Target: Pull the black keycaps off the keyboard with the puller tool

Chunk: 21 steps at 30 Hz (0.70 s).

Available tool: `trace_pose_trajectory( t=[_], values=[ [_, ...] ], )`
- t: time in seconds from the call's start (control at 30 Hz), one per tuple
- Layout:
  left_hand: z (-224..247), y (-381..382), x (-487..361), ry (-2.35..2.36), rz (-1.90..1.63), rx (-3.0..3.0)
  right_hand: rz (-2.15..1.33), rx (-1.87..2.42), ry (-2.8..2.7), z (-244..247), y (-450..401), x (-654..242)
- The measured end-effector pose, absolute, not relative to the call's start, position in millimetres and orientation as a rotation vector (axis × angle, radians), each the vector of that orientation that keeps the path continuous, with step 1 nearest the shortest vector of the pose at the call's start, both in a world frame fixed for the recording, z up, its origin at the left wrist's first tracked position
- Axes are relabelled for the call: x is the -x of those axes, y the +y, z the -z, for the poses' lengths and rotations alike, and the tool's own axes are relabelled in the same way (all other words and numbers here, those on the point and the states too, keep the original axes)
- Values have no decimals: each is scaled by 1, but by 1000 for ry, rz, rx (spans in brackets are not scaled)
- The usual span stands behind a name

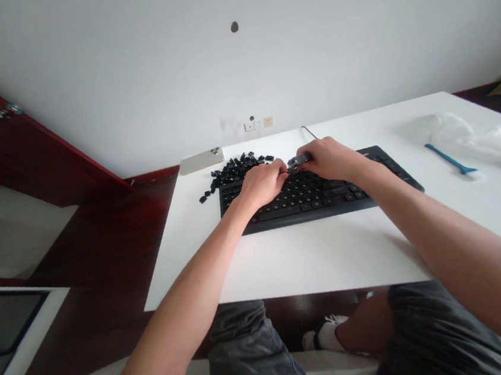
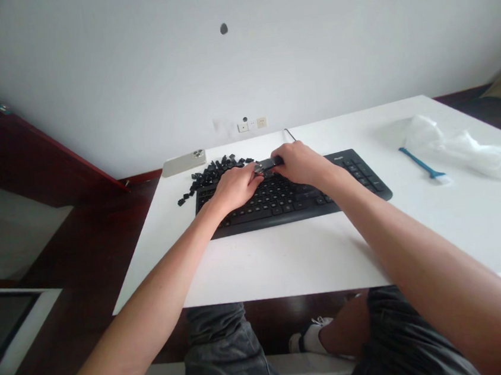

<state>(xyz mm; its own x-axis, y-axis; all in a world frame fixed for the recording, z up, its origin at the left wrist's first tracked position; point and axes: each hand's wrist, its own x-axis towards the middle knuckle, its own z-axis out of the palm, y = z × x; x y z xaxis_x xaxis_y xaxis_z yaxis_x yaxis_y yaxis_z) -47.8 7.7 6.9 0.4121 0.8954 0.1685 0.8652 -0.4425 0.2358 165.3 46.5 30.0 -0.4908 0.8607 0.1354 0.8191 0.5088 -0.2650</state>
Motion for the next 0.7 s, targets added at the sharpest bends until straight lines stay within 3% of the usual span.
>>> trace_pose_trajectory(
  t=[0.7],
  values=[
    [-7, 12, 48, 1560, -484, -2432, -168, 1498, -2353, -34, 36, -158]
  ],
)
